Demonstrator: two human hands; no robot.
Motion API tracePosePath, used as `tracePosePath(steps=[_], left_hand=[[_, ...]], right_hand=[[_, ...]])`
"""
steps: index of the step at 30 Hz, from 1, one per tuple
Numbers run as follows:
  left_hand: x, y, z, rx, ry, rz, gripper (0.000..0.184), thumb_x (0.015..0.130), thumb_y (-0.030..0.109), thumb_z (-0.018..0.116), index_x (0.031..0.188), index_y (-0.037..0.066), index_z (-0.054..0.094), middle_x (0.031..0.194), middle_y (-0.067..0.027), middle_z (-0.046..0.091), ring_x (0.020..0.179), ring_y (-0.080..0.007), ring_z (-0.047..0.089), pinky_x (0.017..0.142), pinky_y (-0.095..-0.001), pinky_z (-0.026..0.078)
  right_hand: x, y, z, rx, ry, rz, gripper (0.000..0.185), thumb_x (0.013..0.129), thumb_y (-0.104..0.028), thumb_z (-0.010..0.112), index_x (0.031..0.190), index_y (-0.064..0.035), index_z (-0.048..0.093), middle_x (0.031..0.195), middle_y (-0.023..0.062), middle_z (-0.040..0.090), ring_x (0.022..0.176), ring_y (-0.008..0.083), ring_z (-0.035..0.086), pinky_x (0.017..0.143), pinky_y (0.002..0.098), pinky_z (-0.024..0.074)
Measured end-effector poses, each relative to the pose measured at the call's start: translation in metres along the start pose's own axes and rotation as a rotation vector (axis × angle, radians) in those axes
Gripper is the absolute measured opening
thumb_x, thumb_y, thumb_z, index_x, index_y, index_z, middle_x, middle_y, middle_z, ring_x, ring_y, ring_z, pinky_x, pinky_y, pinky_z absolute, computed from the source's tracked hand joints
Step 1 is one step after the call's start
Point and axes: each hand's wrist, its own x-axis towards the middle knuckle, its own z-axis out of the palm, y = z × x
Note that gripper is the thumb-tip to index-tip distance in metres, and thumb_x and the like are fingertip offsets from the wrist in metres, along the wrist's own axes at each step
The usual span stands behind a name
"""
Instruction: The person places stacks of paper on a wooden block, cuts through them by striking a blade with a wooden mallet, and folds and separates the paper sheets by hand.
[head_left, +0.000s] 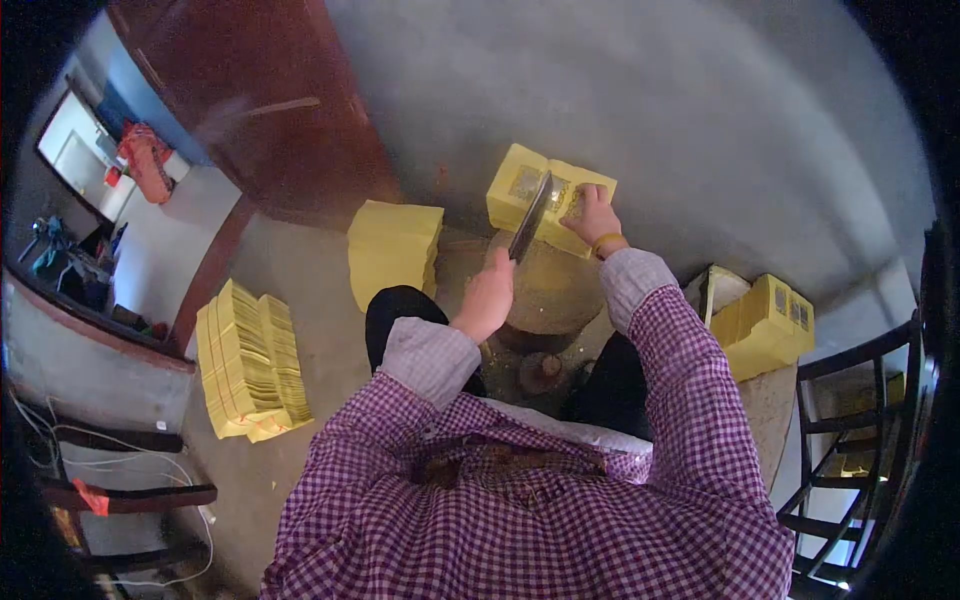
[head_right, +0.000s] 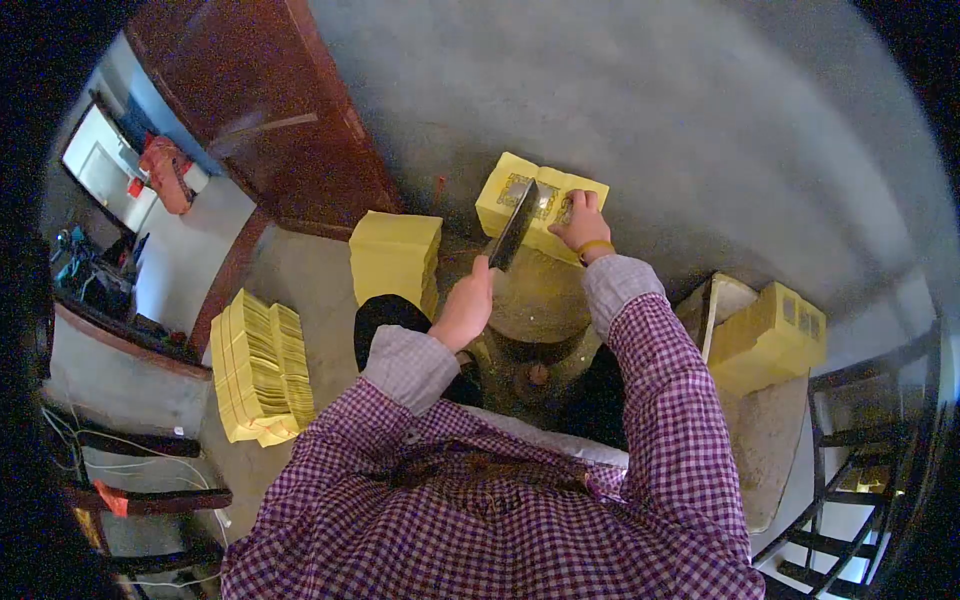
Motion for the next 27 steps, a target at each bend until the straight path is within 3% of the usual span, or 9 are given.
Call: tracePosePath(steps=[10, 13, 15, 17, 19, 21, 23, 26, 27], left_hand=[[0.007, 0.007, 0.003, 0.037, -0.062, -0.106, 0.024, 0.092, 0.02, 0.03, 0.098, -0.001, 0.039, 0.083, -0.0295, 0.058, 0.083, -0.0454, 0.056, 0.072, -0.0511, 0.043], [0.017, 0.011, 0.003, 0.06, -0.048, -0.135, 0.025, 0.092, 0.021, 0.031, 0.098, 0.0, 0.041, 0.085, -0.029, 0.059, 0.084, -0.0446, 0.057, 0.074, -0.0513, 0.044], [0.024, 0.003, 0.011, 0.071, -0.001, -0.095, 0.026, 0.092, 0.023, 0.031, 0.099, 0.0, 0.041, 0.082, -0.0279, 0.059, 0.081, -0.0446, 0.058, 0.071, -0.053, 0.044], [0.027, -0.007, 0.022, 0.076, 0.009, -0.102, 0.026, 0.092, 0.023, 0.032, 0.099, 0.0, 0.041, 0.081, -0.0274, 0.06, 0.079, -0.0444, 0.058, 0.07, -0.0534, 0.044], [0.029, -0.011, 0.025, 0.084, 0.021, -0.117, 0.026, 0.092, 0.023, 0.032, 0.1, 0.0, 0.042, 0.079, -0.027, 0.06, 0.078, -0.0443, 0.058, 0.069, -0.0539, 0.044], [0.027, -0.008, 0.026, 0.096, 0.031, -0.138, 0.027, 0.092, 0.024, 0.032, 0.101, 0.0, 0.042, 0.079, -0.0269, 0.06, 0.078, -0.0435, 0.058, 0.069, -0.0541, 0.044], [0.029, -0.01, 0.027, 0.074, 0.029, -0.105, 0.028, 0.092, 0.024, 0.032, 0.102, 0.0, 0.042, 0.079, -0.0269, 0.06, 0.078, -0.0434, 0.059, 0.069, -0.0544, 0.044], [0.026, -0.013, 0.025, 0.069, 0.038, -0.092, 0.029, 0.092, 0.025, 0.032, 0.102, 0.0, 0.042, 0.08, -0.0269, 0.06, 0.078, -0.0437, 0.059, 0.069, -0.0546, 0.044], [0.026, -0.011, 0.027, 0.073, 0.042, -0.096, 0.029, 0.092, 0.025, 0.032, 0.102, 0.0, 0.042, 0.08, -0.0268, 0.06, 0.078, -0.044, 0.058, 0.069, -0.0546, 0.044]], right_hand=[[-0.003, -0.006, -0.001, -0.008, -0.01, 0.018, 0.066, 0.064, -0.027, 0.075, 0.117, -0.0078, 0.039, 0.119, 0.0138, 0.04, 0.105, 0.0341, 0.051, 0.087, 0.0399, 0.0447], [0.001, -0.001, 0.013, -0.066, 0.067, -0.044, 0.062, 0.067, -0.027, 0.072, 0.116, -0.0059, 0.04, 0.119, 0.016, 0.04, 0.103, 0.0351, 0.051, 0.086, 0.0408, 0.0446], [-0.005, 0.007, 0.031, 0.069, 0.265, -0.261, 0.057, 0.072, -0.026, 0.069, 0.116, -0.0043, 0.04, 0.114, 0.0191, 0.044, 0.101, 0.0369, 0.051, 0.086, 0.0414, 0.0439], [-0.052, -0.02, 0.022, 0.123, 0.013, -0.264, 0.052, 0.076, -0.026, 0.064, 0.116, -0.0028, 0.041, 0.112, 0.0228, 0.047, 0.099, 0.0393, 0.051, 0.086, 0.0416, 0.0426], [-0.104, -0.046, 0.013, 0.116, -0.487, -0.117, 0.048, 0.077, -0.029, 0.063, 0.111, -0.001, 0.045, 0.104, 0.0242, 0.054, 0.096, 0.0402, 0.053, 0.084, 0.0419, 0.043], [-0.148, -0.036, 0.043, -0.255, -0.786, -0.307, 0.044, 0.079, -0.032, 0.061, 0.108, -0.0007, 0.05, 0.101, 0.0232, 0.058, 0.089, 0.0394, 0.058, 0.078, 0.0436, 0.0456], [-0.175, -0.021, 0.068, -0.329, -0.64, -0.3, 0.043, 0.083, -0.03, 0.054, 0.112, 0.0019, 0.048, 0.096, 0.0227, 0.061, 0.085, 0.0376, 0.061, 0.073, 0.0441, 0.0479], [-0.189, -0.001, 0.084, -0.4, -0.82, -0.34, 0.047, 0.083, -0.021, 0.051, 0.119, 0.007, 0.04, 0.097, 0.0257, 0.06, 0.083, 0.0371, 0.062, 0.07, 0.044, 0.0492], [-0.209, 0.002, 0.075, -0.374, -0.8, -0.188, 0.046, 0.08, -0.019, 0.052, 0.117, 0.0076, 0.043, 0.095, 0.0248, 0.061, 0.083, 0.0359, 0.062, 0.069, 0.0436, 0.0494]])
